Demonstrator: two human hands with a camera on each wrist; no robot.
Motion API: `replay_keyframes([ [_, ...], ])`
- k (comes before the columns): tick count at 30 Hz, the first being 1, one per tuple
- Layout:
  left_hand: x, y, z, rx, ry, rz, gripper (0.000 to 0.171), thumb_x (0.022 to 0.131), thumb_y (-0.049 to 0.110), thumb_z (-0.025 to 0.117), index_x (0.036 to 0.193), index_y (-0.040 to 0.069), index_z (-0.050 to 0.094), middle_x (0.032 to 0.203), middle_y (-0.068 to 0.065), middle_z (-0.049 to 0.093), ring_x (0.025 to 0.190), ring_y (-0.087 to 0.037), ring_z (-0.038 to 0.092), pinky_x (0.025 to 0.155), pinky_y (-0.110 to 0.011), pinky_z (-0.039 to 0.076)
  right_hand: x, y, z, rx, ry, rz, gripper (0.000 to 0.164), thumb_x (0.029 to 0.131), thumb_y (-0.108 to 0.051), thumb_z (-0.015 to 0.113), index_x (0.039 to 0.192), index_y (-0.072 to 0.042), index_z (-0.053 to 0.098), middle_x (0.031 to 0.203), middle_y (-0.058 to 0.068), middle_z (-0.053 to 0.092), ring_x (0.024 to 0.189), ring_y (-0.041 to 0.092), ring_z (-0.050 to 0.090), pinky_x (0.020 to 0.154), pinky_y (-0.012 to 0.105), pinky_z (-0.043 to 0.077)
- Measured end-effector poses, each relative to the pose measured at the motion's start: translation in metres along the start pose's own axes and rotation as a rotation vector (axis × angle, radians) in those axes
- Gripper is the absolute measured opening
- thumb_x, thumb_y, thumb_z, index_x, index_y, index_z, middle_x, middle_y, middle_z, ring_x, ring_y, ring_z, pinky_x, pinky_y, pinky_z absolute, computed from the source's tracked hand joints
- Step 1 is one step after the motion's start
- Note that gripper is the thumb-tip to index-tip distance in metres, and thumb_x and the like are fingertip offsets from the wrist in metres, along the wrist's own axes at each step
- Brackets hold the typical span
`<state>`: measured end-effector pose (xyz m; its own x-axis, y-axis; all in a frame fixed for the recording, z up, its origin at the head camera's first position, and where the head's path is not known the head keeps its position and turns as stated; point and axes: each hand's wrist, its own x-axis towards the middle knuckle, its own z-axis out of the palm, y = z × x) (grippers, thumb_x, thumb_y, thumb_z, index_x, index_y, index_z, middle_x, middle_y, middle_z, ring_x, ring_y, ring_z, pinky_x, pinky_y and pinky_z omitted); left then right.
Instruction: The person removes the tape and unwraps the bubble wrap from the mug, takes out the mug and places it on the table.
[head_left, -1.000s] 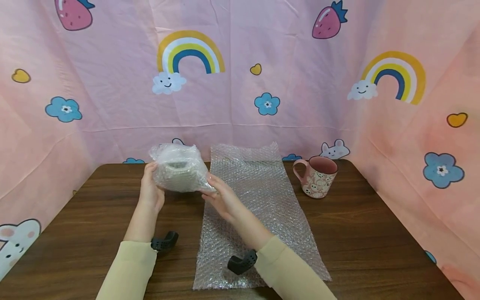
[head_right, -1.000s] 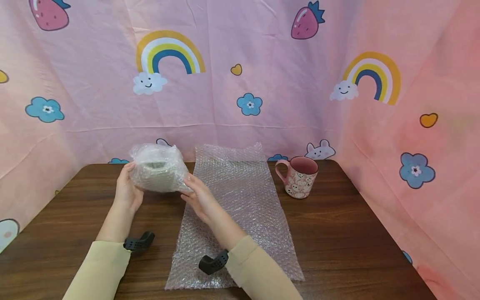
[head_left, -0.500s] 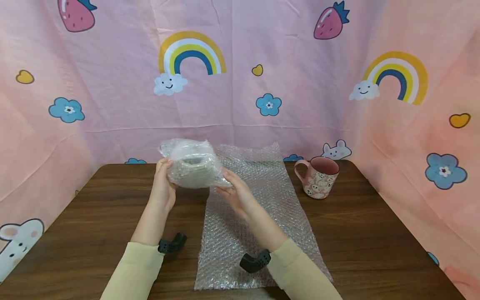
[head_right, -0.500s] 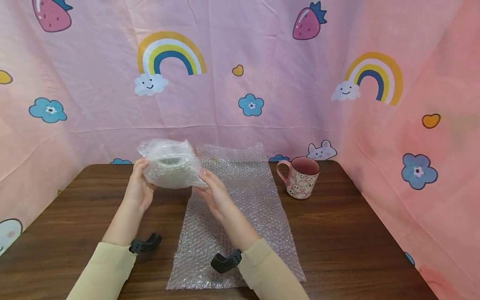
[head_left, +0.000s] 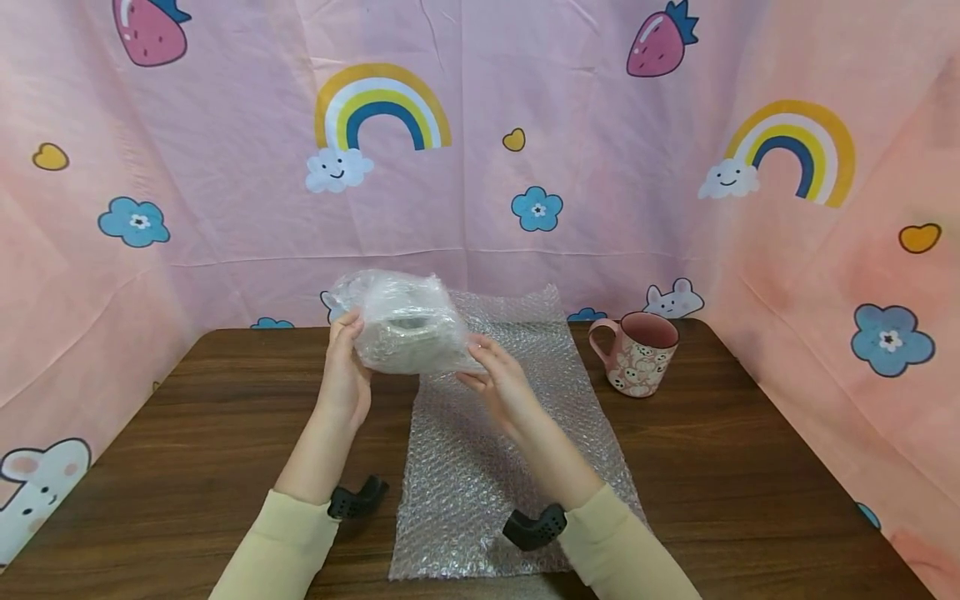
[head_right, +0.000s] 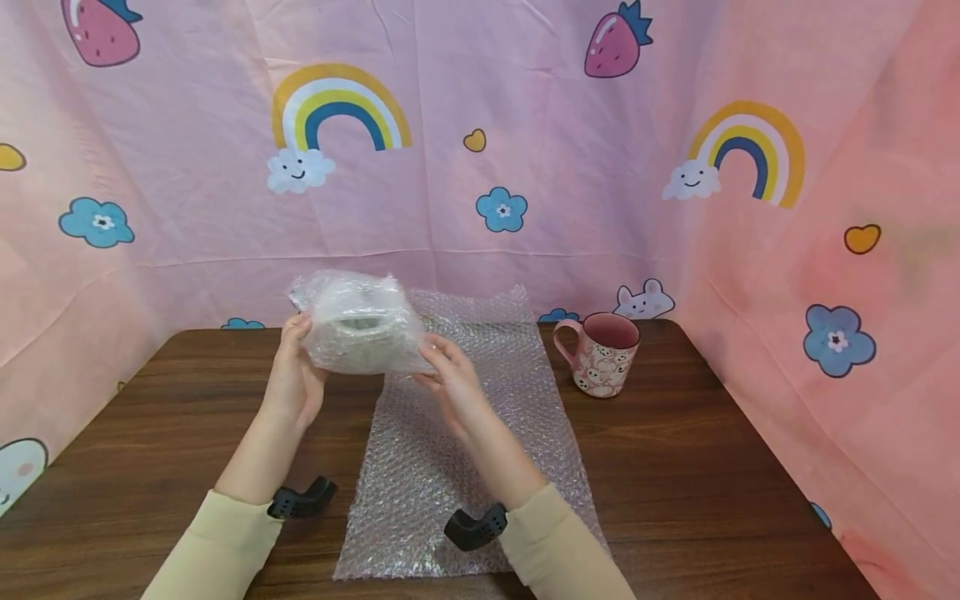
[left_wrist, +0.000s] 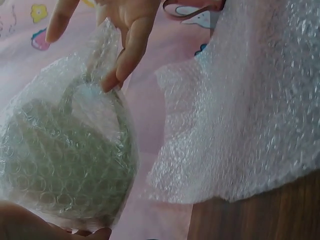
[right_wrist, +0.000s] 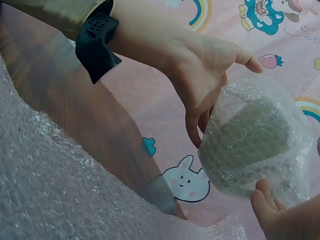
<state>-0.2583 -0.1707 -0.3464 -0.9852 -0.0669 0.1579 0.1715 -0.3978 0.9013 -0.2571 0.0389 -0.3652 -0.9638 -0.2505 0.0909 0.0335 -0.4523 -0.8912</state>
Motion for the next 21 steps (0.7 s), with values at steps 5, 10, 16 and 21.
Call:
replay_keyframes([
  [5, -0.003, -0.003, 0.009, -0.020, -0.034, 0.022, 0.021, 0.100, 0.036, 0.038, 0.116, 0.023, 0.038, 0.120, 0.000, 0.041, 0.112, -0.016, 0.041, 0.097, -0.037, 0.026, -0.006, -0.009, -0.007, -0.040, 0.018, -0.013, 0.045, 0.098, -0.018, 0.053, 0.136, 0.003, 0.042, 0.128, 0.015, 0.049, 0.114, 0.030, 0.051, 0.103, 0.045, 0.036],
  [10, -0.008, -0.006, 0.017, -0.017, -0.061, 0.029, 0.021, 0.100, 0.035, 0.038, 0.114, 0.021, 0.044, 0.118, -0.001, 0.043, 0.104, -0.016, 0.046, 0.092, -0.036, 0.031, -0.013, -0.017, -0.015, -0.080, 0.063, -0.023, 0.040, 0.098, -0.019, 0.054, 0.132, 0.002, 0.046, 0.121, 0.013, 0.053, 0.110, 0.028, 0.054, 0.101, 0.046, 0.039],
  [16, -0.014, -0.008, 0.025, -0.011, -0.059, 0.029, 0.019, 0.100, 0.032, 0.043, 0.113, 0.018, 0.048, 0.115, -0.001, 0.046, 0.092, -0.014, 0.050, 0.087, -0.033, 0.035, -0.019, -0.023, -0.023, -0.099, 0.097, -0.017, 0.037, 0.098, -0.018, 0.055, 0.129, 0.001, 0.049, 0.121, 0.011, 0.053, 0.107, 0.025, 0.055, 0.097, 0.046, 0.043],
  [21, -0.019, -0.011, 0.030, -0.011, -0.070, 0.008, 0.020, 0.099, 0.032, 0.047, 0.114, 0.019, 0.048, 0.118, -0.001, 0.045, 0.091, -0.014, 0.050, 0.085, -0.033, 0.036, -0.023, -0.027, -0.028, -0.129, 0.131, -0.019, 0.032, 0.098, -0.019, 0.056, 0.124, -0.001, 0.051, 0.123, 0.012, 0.052, 0.109, 0.026, 0.055, 0.095, 0.046, 0.044],
])
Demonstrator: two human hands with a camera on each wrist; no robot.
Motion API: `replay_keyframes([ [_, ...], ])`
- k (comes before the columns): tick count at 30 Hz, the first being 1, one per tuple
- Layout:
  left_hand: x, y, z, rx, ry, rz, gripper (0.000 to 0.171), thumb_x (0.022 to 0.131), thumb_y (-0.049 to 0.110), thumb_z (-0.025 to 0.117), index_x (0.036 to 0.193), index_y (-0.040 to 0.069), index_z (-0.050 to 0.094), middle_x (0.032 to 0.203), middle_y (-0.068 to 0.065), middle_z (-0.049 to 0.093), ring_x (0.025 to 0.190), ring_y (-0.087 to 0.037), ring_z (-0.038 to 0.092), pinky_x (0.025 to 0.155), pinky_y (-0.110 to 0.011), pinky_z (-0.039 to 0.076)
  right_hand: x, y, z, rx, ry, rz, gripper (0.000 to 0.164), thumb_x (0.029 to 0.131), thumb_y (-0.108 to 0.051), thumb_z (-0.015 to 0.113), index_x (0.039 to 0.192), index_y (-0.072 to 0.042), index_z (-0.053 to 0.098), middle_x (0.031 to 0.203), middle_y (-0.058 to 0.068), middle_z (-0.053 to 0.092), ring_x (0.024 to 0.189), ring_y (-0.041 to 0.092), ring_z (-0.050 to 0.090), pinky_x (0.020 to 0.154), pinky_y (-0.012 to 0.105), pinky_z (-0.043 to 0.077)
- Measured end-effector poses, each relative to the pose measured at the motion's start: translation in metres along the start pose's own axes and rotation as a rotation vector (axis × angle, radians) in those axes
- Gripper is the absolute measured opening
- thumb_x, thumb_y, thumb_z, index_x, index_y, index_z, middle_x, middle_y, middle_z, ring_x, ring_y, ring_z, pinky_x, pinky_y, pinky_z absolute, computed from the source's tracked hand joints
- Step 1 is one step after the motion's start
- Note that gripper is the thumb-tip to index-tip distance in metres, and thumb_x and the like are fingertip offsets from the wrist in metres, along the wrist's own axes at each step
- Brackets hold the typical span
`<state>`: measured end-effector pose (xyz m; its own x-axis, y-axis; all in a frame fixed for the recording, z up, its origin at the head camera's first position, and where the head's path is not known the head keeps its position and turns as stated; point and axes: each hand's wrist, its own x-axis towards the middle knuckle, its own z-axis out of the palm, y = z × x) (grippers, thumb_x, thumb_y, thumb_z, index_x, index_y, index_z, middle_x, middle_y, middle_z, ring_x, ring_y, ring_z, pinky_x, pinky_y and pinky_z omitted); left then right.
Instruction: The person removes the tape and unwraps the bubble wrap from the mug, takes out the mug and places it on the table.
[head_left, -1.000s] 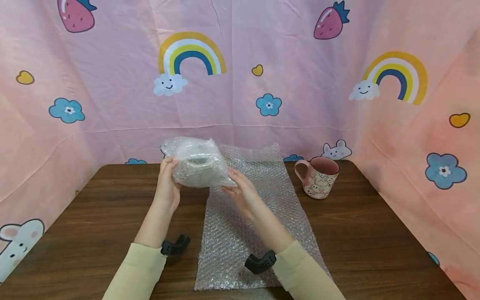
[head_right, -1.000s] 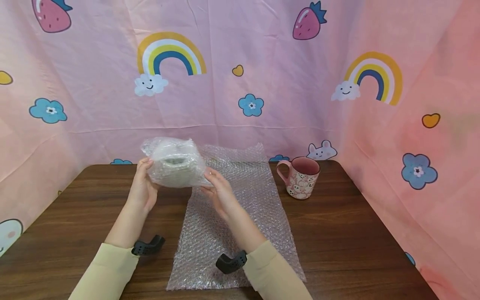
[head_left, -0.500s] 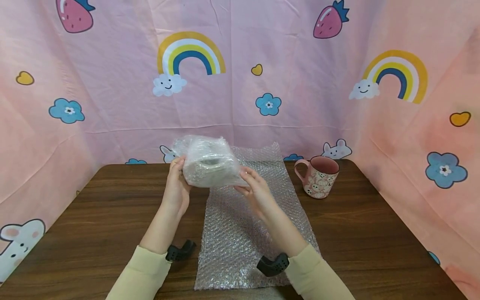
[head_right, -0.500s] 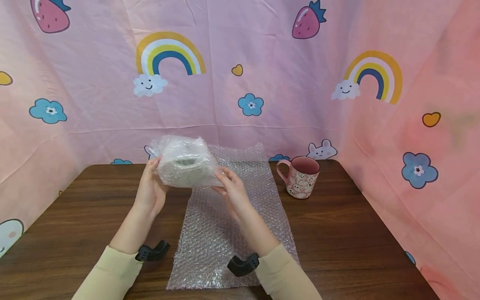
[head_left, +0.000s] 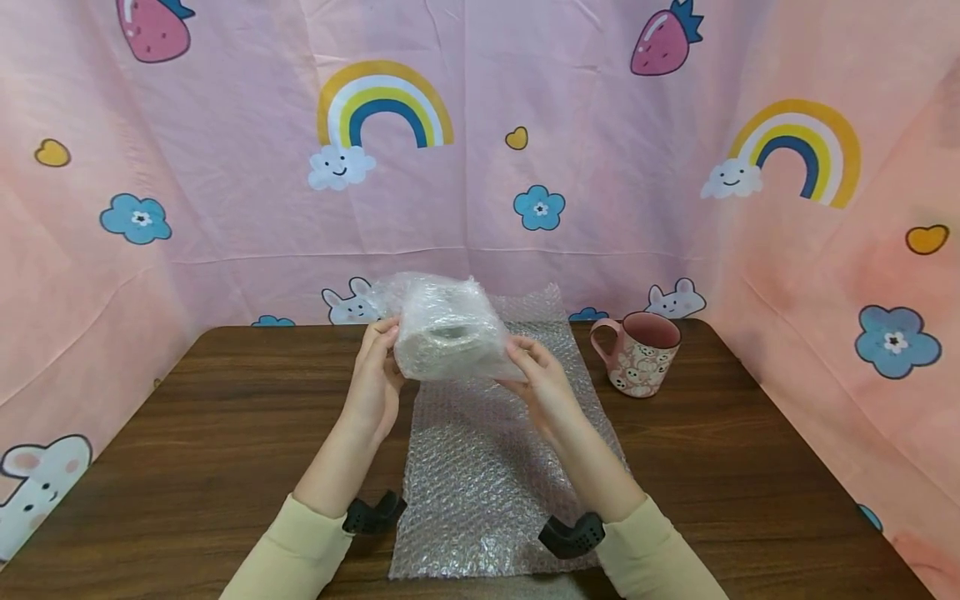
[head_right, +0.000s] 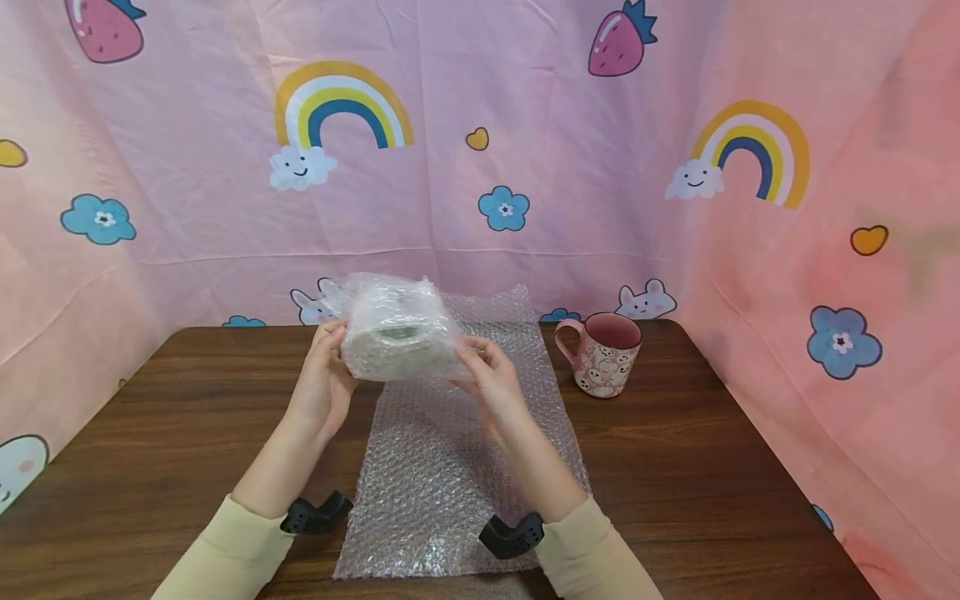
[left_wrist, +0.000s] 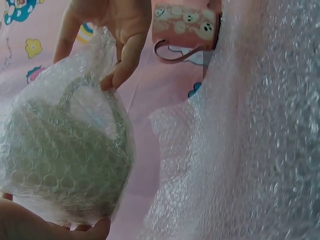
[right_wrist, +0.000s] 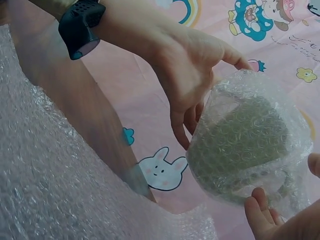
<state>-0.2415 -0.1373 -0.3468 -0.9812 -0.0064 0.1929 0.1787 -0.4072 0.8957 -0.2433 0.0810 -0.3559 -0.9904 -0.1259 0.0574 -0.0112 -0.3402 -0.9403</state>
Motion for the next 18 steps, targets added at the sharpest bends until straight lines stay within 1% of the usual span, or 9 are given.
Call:
replay_keyframes([
  [5, -0.004, -0.003, 0.006, 0.007, -0.029, -0.007, 0.021, 0.098, 0.030, 0.047, 0.116, 0.018, 0.047, 0.119, -0.002, 0.044, 0.094, -0.016, 0.050, 0.086, -0.036, 0.035, -0.003, -0.005, -0.006, -0.024, 0.034, -0.003, 0.028, 0.098, -0.018, 0.056, 0.121, -0.003, 0.052, 0.121, 0.012, 0.053, 0.107, 0.025, 0.056, 0.093, 0.043, 0.046],
  [9, -0.006, -0.006, 0.010, 0.006, -0.057, -0.024, 0.023, 0.097, 0.028, 0.047, 0.118, 0.020, 0.043, 0.119, -0.003, 0.044, 0.099, -0.017, 0.050, 0.090, -0.038, 0.034, -0.006, -0.008, -0.014, -0.035, 0.048, 0.001, 0.029, 0.098, -0.017, 0.057, 0.122, -0.003, 0.052, 0.119, 0.011, 0.053, 0.105, 0.024, 0.057, 0.092, 0.042, 0.047],
  [14, -0.009, -0.009, 0.015, 0.021, -0.086, -0.049, 0.029, 0.096, 0.026, 0.047, 0.124, 0.023, 0.040, 0.122, -0.004, 0.037, 0.106, -0.019, 0.045, 0.096, -0.046, 0.027, -0.010, -0.011, -0.023, -0.030, 0.054, 0.011, 0.028, 0.097, -0.016, 0.058, 0.122, -0.003, 0.053, 0.120, 0.011, 0.053, 0.106, 0.024, 0.057, 0.092, 0.043, 0.047],
  [18, -0.011, -0.014, 0.017, 0.030, -0.108, -0.059, 0.036, 0.096, 0.024, 0.048, 0.131, 0.023, 0.039, 0.122, -0.003, 0.031, 0.110, -0.021, 0.040, 0.096, -0.050, 0.026, -0.013, -0.014, -0.031, -0.013, 0.056, 0.016, 0.025, 0.097, -0.014, 0.057, 0.119, -0.002, 0.053, 0.122, 0.009, 0.050, 0.106, 0.024, 0.056, 0.092, 0.044, 0.047],
])
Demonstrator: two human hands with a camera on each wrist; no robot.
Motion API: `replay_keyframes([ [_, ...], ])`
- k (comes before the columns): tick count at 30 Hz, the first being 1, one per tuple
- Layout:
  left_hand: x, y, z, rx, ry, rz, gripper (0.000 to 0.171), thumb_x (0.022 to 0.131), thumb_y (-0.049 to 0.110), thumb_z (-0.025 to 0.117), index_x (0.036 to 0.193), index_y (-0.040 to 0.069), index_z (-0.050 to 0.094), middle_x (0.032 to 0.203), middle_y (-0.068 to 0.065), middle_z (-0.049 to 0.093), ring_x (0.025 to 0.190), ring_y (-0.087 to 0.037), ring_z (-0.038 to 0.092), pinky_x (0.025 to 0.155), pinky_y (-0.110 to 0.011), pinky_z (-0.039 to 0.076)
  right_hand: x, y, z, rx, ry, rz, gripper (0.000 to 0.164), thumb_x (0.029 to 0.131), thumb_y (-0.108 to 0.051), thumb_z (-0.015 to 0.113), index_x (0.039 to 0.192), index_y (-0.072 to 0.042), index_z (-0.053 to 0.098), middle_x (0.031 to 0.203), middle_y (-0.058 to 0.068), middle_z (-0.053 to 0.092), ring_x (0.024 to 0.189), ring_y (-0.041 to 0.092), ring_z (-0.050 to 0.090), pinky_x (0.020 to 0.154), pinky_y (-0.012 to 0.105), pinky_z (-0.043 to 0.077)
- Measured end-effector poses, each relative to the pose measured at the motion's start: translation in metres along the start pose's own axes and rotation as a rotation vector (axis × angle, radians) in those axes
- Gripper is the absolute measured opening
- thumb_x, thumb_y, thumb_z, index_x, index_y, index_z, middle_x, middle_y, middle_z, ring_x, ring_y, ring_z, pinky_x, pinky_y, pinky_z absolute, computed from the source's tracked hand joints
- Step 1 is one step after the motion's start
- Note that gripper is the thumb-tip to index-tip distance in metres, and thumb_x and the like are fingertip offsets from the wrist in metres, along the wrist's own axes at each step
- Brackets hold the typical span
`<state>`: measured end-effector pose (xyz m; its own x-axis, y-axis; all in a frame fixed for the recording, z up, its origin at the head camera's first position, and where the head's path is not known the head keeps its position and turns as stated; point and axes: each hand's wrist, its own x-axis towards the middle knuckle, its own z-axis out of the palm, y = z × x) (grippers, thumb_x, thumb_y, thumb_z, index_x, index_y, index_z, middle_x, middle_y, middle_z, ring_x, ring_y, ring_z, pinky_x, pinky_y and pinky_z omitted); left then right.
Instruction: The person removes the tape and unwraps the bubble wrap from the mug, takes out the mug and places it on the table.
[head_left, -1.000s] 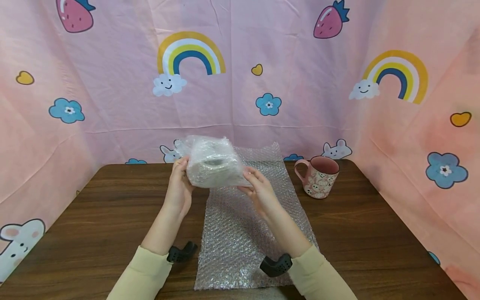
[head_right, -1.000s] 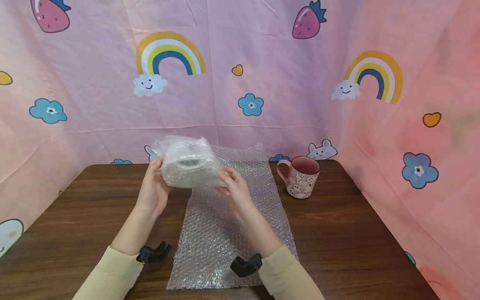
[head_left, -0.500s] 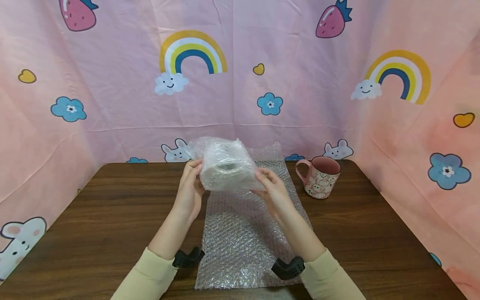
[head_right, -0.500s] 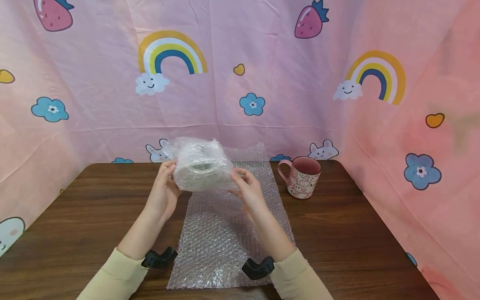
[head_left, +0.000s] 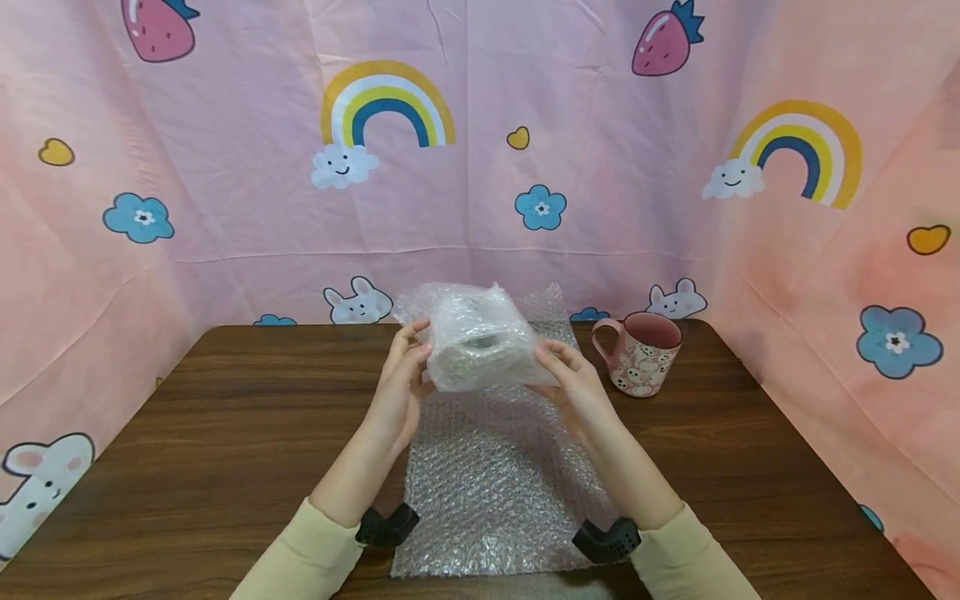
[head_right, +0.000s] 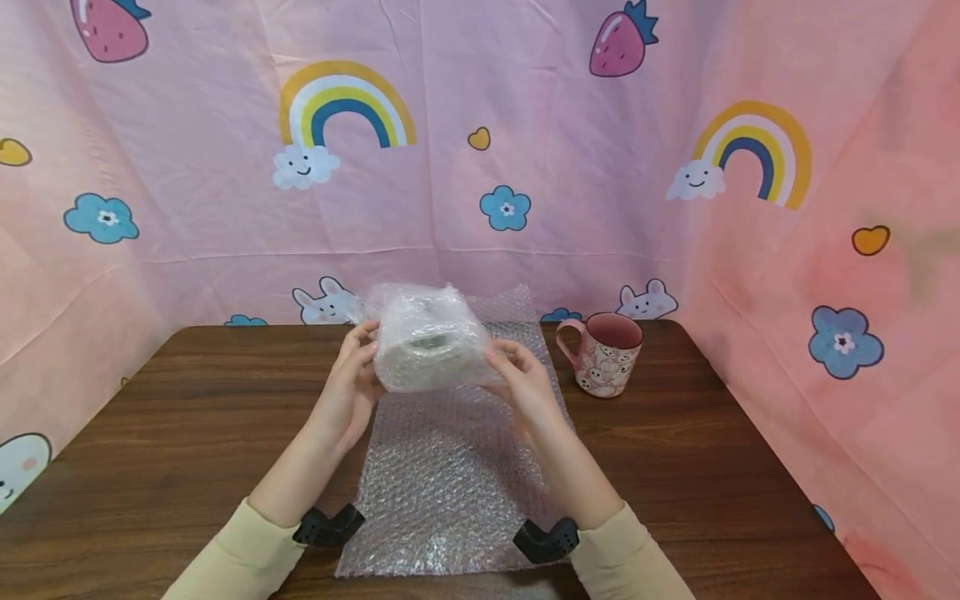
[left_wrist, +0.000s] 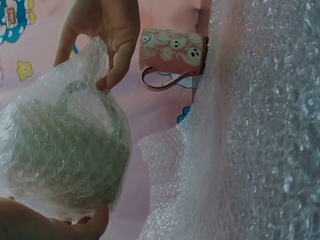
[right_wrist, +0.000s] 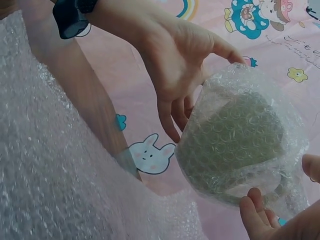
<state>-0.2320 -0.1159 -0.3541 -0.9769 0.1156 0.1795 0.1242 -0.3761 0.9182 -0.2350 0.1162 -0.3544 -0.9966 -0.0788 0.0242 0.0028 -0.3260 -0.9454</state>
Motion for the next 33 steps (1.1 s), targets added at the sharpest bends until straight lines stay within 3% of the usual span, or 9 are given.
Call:
replay_keyframes([
  [9, 0.001, -0.010, 0.004, 0.053, -0.041, -0.030, 0.046, 0.096, 0.022, 0.052, 0.139, 0.017, 0.037, 0.125, -0.011, 0.028, 0.114, -0.027, 0.034, 0.098, -0.052, 0.032, -0.001, -0.003, -0.020, -0.008, -0.008, 0.015, 0.012, 0.097, -0.015, 0.058, 0.108, -0.011, 0.057, 0.112, 0.005, 0.056, 0.101, 0.020, 0.059, 0.088, 0.040, 0.050],
  [15, 0.001, -0.018, 0.005, 0.080, -0.070, -0.078, 0.046, 0.095, 0.021, 0.054, 0.137, 0.018, 0.037, 0.116, -0.010, 0.034, 0.109, -0.025, 0.038, 0.097, -0.051, 0.035, -0.002, -0.002, -0.032, -0.050, -0.009, 0.033, 0.015, 0.097, -0.019, 0.059, 0.109, -0.010, 0.056, 0.110, 0.005, 0.055, 0.099, 0.019, 0.058, 0.088, 0.037, 0.050],
  [22, 0.001, -0.026, 0.008, 0.106, -0.088, -0.132, 0.045, 0.095, 0.019, 0.056, 0.136, 0.015, 0.037, 0.113, -0.012, 0.039, 0.116, -0.028, 0.042, 0.100, -0.055, 0.034, -0.005, -0.001, -0.044, -0.096, -0.009, 0.044, 0.016, 0.098, -0.018, 0.057, 0.109, -0.007, 0.054, 0.106, 0.004, 0.055, 0.096, 0.017, 0.058, 0.086, 0.035, 0.050],
  [33, 0.003, -0.038, 0.010, 0.196, -0.113, -0.205, 0.048, 0.095, 0.017, 0.059, 0.138, 0.014, 0.037, 0.110, -0.011, 0.039, 0.102, -0.023, 0.045, 0.099, -0.055, 0.035, -0.006, 0.006, -0.065, -0.131, -0.038, 0.085, 0.009, 0.099, -0.018, 0.054, 0.106, -0.012, 0.054, 0.104, 0.000, 0.055, 0.095, 0.015, 0.055, 0.090, 0.034, 0.045],
])
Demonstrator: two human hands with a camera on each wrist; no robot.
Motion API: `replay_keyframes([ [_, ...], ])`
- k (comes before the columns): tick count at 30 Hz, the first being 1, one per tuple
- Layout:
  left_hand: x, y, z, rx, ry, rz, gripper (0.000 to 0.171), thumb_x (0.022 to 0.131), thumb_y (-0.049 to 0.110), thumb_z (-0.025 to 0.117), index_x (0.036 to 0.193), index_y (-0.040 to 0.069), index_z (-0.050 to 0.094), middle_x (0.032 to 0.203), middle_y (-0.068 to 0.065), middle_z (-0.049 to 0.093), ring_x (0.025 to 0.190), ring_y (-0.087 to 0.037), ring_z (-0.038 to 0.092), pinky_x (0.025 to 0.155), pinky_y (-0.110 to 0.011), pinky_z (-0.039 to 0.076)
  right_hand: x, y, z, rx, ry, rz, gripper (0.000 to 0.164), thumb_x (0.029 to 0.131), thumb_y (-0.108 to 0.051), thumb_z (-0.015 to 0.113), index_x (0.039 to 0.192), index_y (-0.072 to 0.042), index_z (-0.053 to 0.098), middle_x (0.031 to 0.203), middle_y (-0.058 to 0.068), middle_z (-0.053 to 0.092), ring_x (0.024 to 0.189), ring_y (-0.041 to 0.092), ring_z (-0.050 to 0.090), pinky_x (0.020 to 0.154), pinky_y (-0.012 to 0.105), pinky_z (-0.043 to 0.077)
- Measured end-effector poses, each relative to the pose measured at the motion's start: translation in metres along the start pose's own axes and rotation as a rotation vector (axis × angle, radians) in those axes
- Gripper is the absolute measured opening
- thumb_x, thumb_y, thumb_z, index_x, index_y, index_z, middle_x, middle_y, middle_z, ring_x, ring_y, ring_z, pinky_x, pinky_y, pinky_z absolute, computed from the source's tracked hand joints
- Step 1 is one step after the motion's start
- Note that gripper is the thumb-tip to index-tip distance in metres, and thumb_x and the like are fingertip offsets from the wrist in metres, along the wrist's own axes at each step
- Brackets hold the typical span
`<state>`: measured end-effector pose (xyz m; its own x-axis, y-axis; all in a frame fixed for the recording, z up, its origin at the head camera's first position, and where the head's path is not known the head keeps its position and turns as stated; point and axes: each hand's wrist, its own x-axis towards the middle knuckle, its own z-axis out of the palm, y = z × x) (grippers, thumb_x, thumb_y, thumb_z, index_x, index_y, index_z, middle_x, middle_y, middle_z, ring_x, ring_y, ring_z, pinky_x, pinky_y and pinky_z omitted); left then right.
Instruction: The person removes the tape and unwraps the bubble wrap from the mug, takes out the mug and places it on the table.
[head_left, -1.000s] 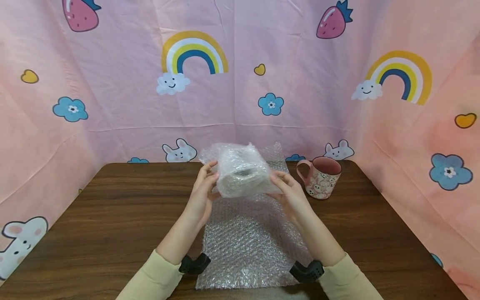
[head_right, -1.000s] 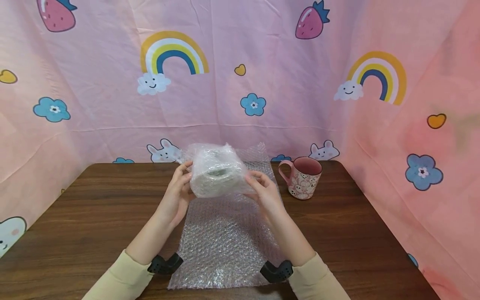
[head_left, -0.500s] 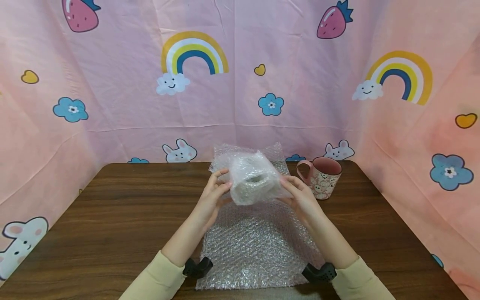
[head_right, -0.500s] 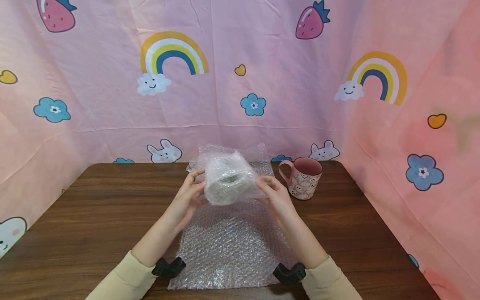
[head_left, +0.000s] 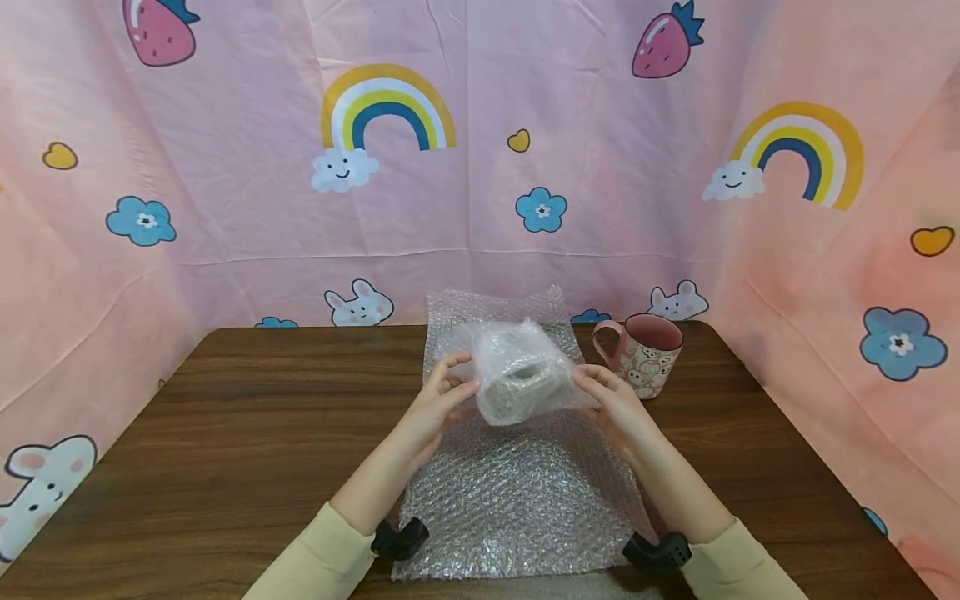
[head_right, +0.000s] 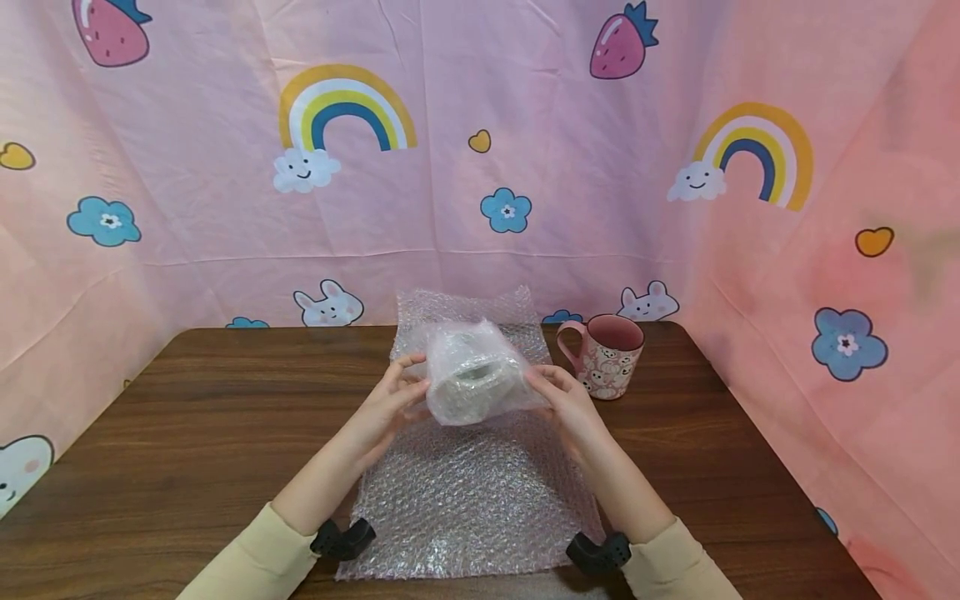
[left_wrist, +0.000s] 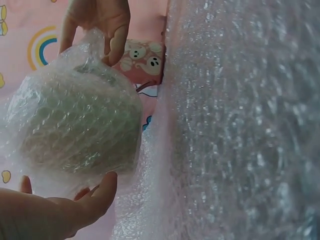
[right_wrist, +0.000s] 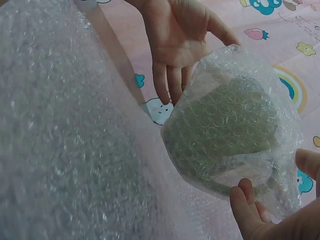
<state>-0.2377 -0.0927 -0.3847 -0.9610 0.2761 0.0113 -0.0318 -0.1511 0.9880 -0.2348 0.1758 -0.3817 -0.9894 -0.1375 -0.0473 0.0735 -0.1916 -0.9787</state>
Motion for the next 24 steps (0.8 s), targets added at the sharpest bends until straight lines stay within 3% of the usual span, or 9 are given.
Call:
replay_keyframes([
  [8, 0.002, -0.007, 0.001, 0.045, 0.005, -0.035, 0.049, 0.094, 0.016, 0.061, 0.138, 0.013, 0.040, 0.113, -0.013, 0.041, 0.107, -0.027, 0.045, 0.096, -0.056, 0.039, -0.001, 0.006, -0.009, -0.034, -0.017, 0.031, 0.010, 0.100, -0.019, 0.053, 0.106, -0.011, 0.055, 0.100, -0.001, 0.055, 0.091, 0.012, 0.055, 0.085, 0.030, 0.047],
  [15, 0.002, -0.009, -0.001, 0.062, -0.006, -0.056, 0.050, 0.093, 0.019, 0.062, 0.138, 0.015, 0.040, 0.117, -0.015, 0.041, 0.110, -0.031, 0.045, 0.096, -0.057, 0.038, -0.001, 0.010, -0.012, -0.033, -0.033, 0.051, 0.006, 0.099, -0.018, 0.054, 0.102, -0.014, 0.057, 0.098, -0.001, 0.056, 0.088, 0.011, 0.057, 0.088, 0.036, 0.048],
  [24, 0.004, -0.012, -0.004, 0.029, -0.007, -0.075, 0.050, 0.093, 0.017, 0.062, 0.138, 0.014, 0.040, 0.116, -0.015, 0.041, 0.108, -0.028, 0.046, 0.096, -0.055, 0.038, 0.002, 0.016, -0.012, -0.072, -0.052, 0.062, 0.016, 0.100, -0.019, 0.052, 0.111, -0.007, 0.051, 0.102, 0.001, 0.055, 0.092, 0.013, 0.057, 0.093, 0.042, 0.046],
])
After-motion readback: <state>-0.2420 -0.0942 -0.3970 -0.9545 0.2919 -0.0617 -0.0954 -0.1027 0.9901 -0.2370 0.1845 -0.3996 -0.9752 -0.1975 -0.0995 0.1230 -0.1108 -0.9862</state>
